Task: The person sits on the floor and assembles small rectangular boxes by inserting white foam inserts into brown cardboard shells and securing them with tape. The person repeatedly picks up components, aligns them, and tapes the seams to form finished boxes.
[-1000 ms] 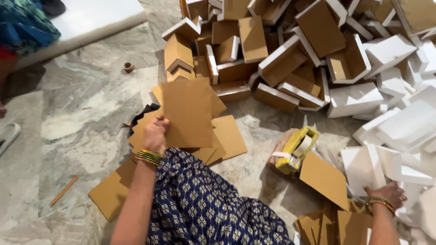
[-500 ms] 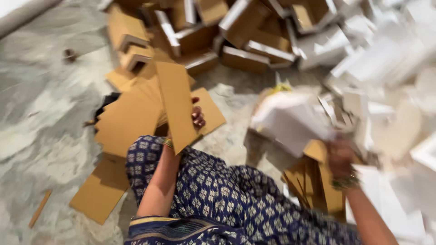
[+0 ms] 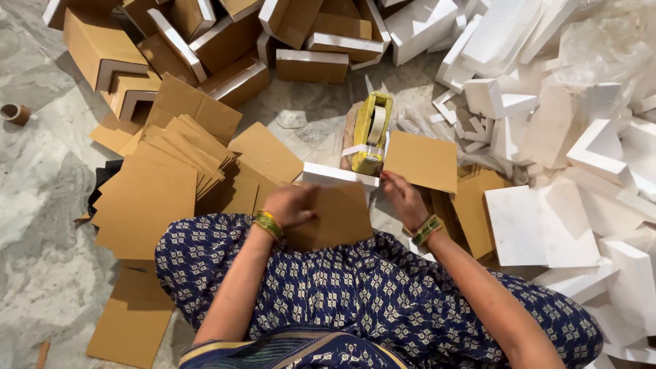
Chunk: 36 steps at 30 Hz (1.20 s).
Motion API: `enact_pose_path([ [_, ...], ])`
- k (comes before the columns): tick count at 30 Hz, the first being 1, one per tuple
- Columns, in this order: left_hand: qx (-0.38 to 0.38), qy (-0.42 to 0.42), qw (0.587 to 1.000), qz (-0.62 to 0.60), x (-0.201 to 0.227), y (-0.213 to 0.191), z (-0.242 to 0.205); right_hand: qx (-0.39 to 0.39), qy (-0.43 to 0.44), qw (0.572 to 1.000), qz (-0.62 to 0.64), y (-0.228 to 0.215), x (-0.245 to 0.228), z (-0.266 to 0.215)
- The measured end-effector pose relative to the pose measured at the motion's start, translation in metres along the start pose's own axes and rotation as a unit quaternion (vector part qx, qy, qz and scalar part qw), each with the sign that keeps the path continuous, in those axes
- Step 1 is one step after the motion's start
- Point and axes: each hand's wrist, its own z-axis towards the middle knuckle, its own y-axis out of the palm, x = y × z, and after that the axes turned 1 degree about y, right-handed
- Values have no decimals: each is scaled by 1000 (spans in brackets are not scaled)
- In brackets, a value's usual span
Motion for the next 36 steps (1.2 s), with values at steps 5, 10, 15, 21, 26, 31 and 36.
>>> enact_pose_path([
  [5, 136, 89, 983, 83, 22, 26, 19, -105, 92, 984, -110, 32, 20, -21],
  [10, 303, -128, 944, -3, -31, 54, 34, -2, 117, 985, 129, 67, 91, 1],
  [15, 167, -208, 947, -179, -87, 128, 54, 78, 109, 986, 103, 77, 93, 18],
  [21, 215, -240, 930, -177, -90, 142, 69, 242, 112, 964, -14, 105, 92, 21],
  [26, 250, -185, 944, -109, -89, 133, 71, 279, 111, 953, -37, 113, 111, 29],
  [31, 351, -161, 904, -183, -84, 121, 94, 271, 111, 948, -122, 113, 123, 46],
  [36, 276, -65, 943, -177, -104, 127, 115, 204, 140, 965, -92, 112, 126, 47],
])
